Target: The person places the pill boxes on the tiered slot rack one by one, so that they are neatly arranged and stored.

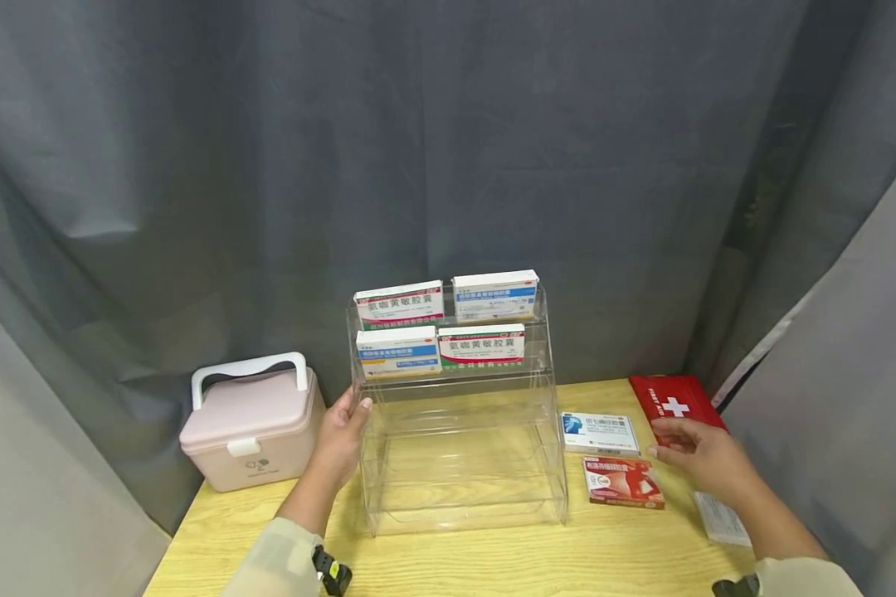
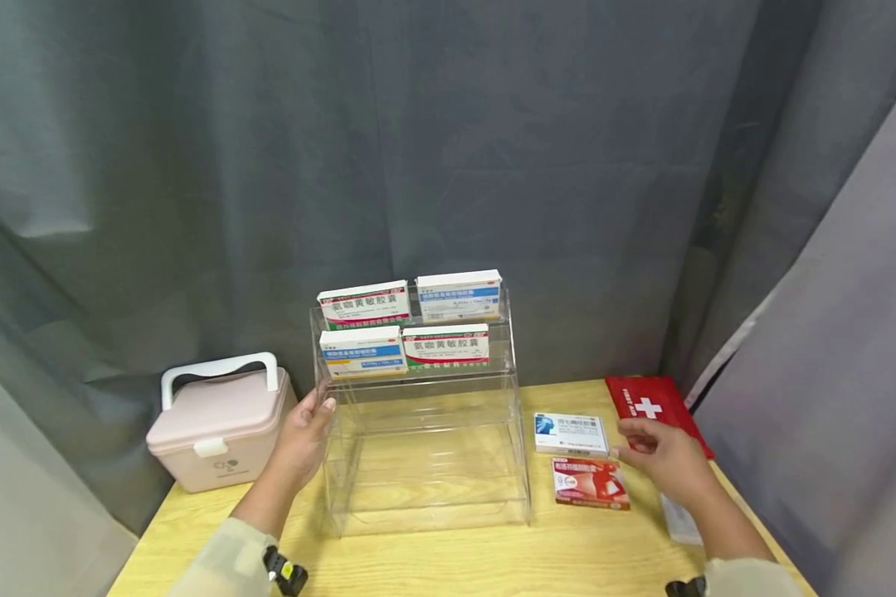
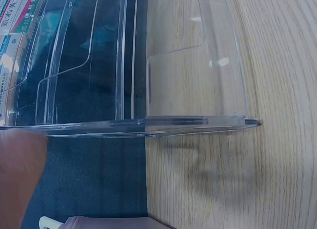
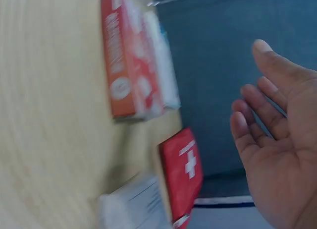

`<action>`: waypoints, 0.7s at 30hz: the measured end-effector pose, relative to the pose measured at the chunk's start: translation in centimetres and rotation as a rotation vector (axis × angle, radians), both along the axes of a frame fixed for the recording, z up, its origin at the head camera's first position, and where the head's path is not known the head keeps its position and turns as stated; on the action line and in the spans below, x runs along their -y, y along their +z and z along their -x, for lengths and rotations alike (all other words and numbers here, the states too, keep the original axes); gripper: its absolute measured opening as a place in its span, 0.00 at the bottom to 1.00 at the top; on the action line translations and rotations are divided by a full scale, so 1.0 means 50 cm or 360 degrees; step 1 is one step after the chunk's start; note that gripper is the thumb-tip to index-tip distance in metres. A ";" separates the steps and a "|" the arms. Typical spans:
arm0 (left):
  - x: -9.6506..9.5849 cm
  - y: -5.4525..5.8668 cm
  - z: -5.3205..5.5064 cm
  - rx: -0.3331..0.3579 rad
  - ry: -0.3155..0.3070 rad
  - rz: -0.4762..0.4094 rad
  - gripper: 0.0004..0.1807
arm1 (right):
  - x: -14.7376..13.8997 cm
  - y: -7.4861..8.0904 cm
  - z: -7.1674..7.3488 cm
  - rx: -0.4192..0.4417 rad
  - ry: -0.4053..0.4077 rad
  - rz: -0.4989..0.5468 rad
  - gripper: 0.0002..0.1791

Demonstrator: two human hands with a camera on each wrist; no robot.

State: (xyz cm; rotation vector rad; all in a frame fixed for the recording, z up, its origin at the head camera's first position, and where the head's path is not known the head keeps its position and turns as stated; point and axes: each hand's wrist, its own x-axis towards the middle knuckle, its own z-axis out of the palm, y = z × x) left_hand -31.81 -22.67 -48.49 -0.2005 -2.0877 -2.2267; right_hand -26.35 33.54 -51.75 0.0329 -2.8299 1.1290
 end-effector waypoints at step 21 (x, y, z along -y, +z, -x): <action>-0.001 0.002 -0.006 -0.0015 -0.0004 0.0021 0.35 | -0.002 -0.089 0.035 0.0306 0.0210 -0.0297 0.49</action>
